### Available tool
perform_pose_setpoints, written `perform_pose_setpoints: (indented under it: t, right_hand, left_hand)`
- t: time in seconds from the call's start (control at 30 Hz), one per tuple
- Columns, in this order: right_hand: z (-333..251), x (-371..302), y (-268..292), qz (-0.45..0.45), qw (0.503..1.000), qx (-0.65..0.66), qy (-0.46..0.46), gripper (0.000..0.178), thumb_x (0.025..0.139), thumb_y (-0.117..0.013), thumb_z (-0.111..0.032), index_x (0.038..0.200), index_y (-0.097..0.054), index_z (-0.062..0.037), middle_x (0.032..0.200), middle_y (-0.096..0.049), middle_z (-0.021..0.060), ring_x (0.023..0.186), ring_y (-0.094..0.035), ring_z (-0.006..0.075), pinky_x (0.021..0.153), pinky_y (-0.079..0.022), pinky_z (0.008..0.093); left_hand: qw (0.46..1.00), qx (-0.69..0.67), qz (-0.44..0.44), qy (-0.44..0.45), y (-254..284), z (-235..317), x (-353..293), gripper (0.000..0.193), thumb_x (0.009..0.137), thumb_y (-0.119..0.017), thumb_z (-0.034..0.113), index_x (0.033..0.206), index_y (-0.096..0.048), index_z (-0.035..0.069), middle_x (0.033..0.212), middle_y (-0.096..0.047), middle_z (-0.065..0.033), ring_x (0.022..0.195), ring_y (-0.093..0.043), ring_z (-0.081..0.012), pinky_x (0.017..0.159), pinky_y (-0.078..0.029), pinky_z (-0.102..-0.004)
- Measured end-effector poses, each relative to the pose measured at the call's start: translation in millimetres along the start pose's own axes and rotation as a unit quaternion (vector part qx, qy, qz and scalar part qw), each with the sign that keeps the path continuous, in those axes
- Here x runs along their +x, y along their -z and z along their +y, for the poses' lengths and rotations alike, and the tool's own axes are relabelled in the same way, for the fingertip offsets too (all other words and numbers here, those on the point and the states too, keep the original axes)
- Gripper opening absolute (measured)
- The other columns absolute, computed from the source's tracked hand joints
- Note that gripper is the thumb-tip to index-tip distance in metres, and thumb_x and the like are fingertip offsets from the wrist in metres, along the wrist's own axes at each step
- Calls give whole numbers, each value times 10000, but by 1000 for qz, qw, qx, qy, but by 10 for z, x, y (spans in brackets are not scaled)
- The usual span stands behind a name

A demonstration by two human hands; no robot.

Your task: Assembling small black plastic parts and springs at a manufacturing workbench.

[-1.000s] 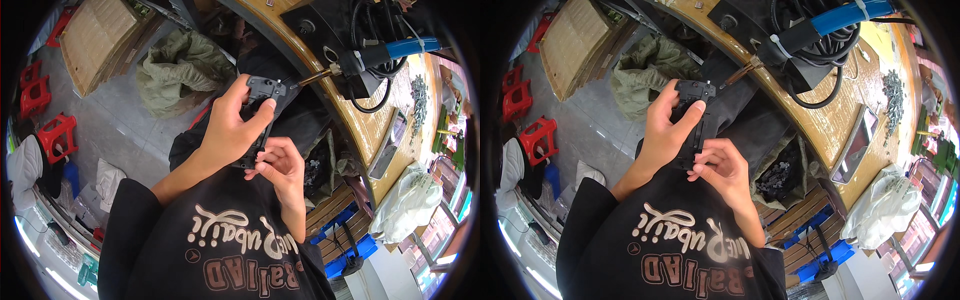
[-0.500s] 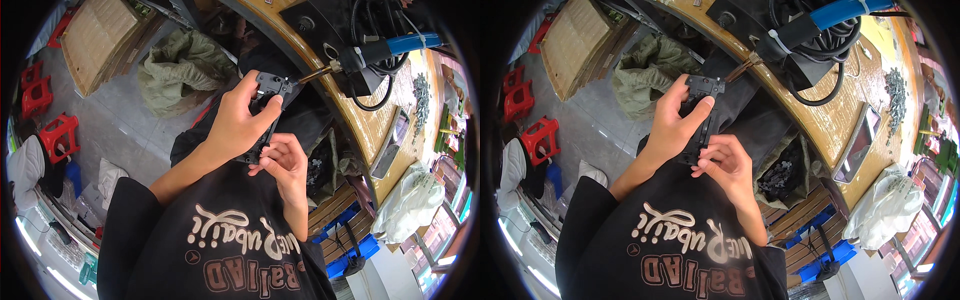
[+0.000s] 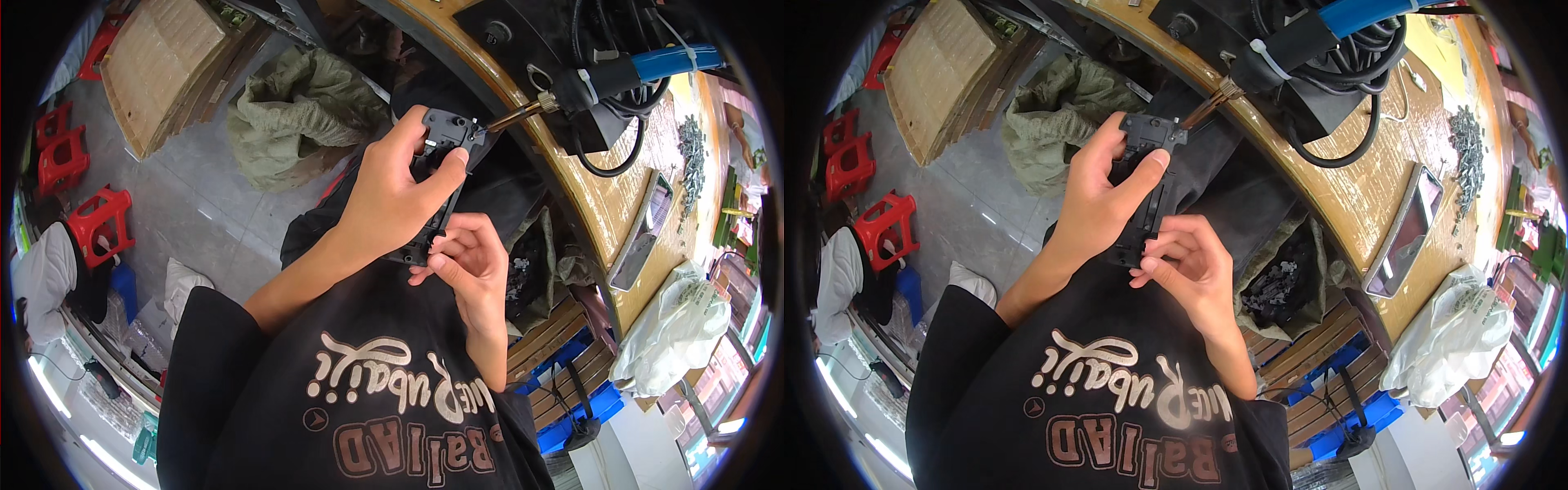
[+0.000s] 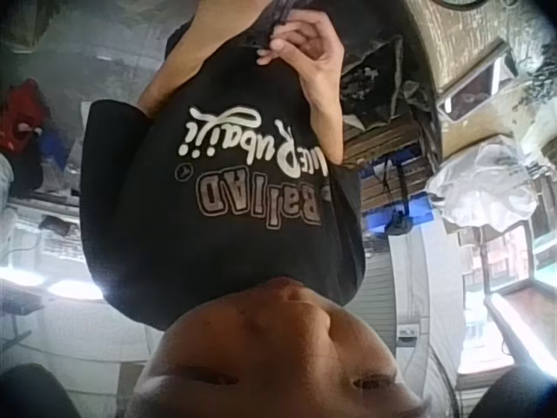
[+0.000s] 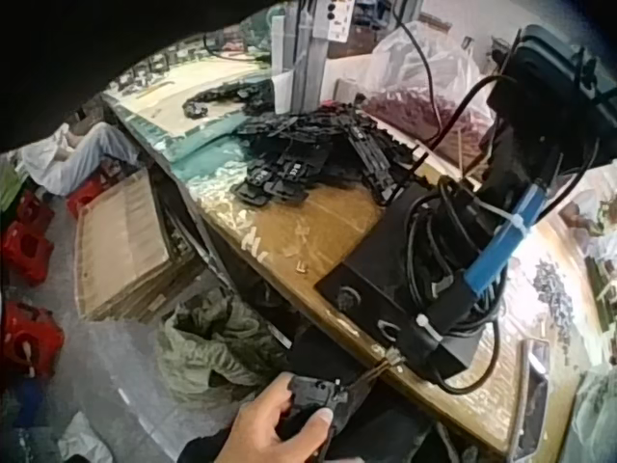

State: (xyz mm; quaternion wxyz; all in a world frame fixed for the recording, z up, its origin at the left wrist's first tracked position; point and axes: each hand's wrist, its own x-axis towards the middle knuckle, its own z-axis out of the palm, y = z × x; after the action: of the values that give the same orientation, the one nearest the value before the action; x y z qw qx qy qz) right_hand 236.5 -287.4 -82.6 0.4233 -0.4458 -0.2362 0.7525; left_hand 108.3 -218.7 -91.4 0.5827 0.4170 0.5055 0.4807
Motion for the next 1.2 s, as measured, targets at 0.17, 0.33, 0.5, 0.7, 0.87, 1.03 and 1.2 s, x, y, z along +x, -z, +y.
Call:
perform_pose_setpoints:
  t: [0.17, 0.33, 0.5, 0.7, 0.87, 1.03, 1.2]
  right_hand:
    - [-4, 10, 0, -1, 1000, 3, 5, 322, 746, -560, 109, 1029, -424, 37, 852, -524, 110, 762, -576, 181, 652, -548, 344]
    - [-24, 5, -1, -7, 1000, 9, -1, 327, 743, -564, 109, 1029, -423, 37, 857, -526, 110, 750, -585, 196, 656, -546, 354]
    - [-18, 4, 5, 1, 1000, 4, -1, 319, 734, -561, 103, 1014, -421, 39, 852, -534, 109, 727, -597, 211, 628, -545, 358]
    - [-29, -8, 1, -7, 1000, 13, -4, 336, 740, -565, 112, 1034, -421, 35, 861, -529, 114, 729, -592, 214, 660, -542, 356]
    - [-42, -22, -1, -6, 1000, 17, -2, 337, 741, -567, 107, 1036, -421, 35, 860, -529, 115, 716, -589, 218, 654, -542, 354]
    - [-33, -26, 1, -8, 1000, 16, 5, 339, 741, -570, 104, 1038, -422, 33, 854, -528, 116, 712, -582, 211, 648, -543, 351]
    - [37, -5, -4, 5, 1000, 8, 1, 313, 738, -565, 91, 1015, -428, 39, 851, -526, 102, 721, -583, 197, 631, -545, 350]
  left_hand:
    - [1000, -2, -5, 7, -1, 26, 12, 142, 769, -556, 77, 777, -434, 4, 616, -509, -30, 563, -433, -55, 493, -370, -226]
    - [1000, 4, -6, 9, -1, 47, 14, 149, 770, -556, 80, 770, -428, 4, 614, -510, -33, 560, -432, -56, 486, -372, -226]
    - [1000, 10, 0, 0, -17, 38, 10, 150, 770, -556, 80, 768, -426, 4, 616, -515, -37, 557, -436, -56, 479, -375, -229]
    - [1000, -3, -6, 18, -6, 61, 2, 146, 764, -559, 73, 775, -433, 0, 628, -526, -42, 564, -445, -58, 484, -378, -230]
    - [1000, -4, -2, 7, -15, 50, 7, 136, 757, -561, 72, 782, -448, 0, 631, -526, -40, 586, -453, -63, 520, -387, -231]
    - [1000, 3, -24, -6, 27, 46, -6, 152, 742, -578, 75, 802, -456, 7, 661, -532, -34, 609, -461, -67, 548, -392, -232]
    - [999, 20, -49, -5, 76, 14, -16, 173, 729, -591, 71, 839, -469, 15, 693, -539, -32, 636, -467, -66, 577, -394, -228]
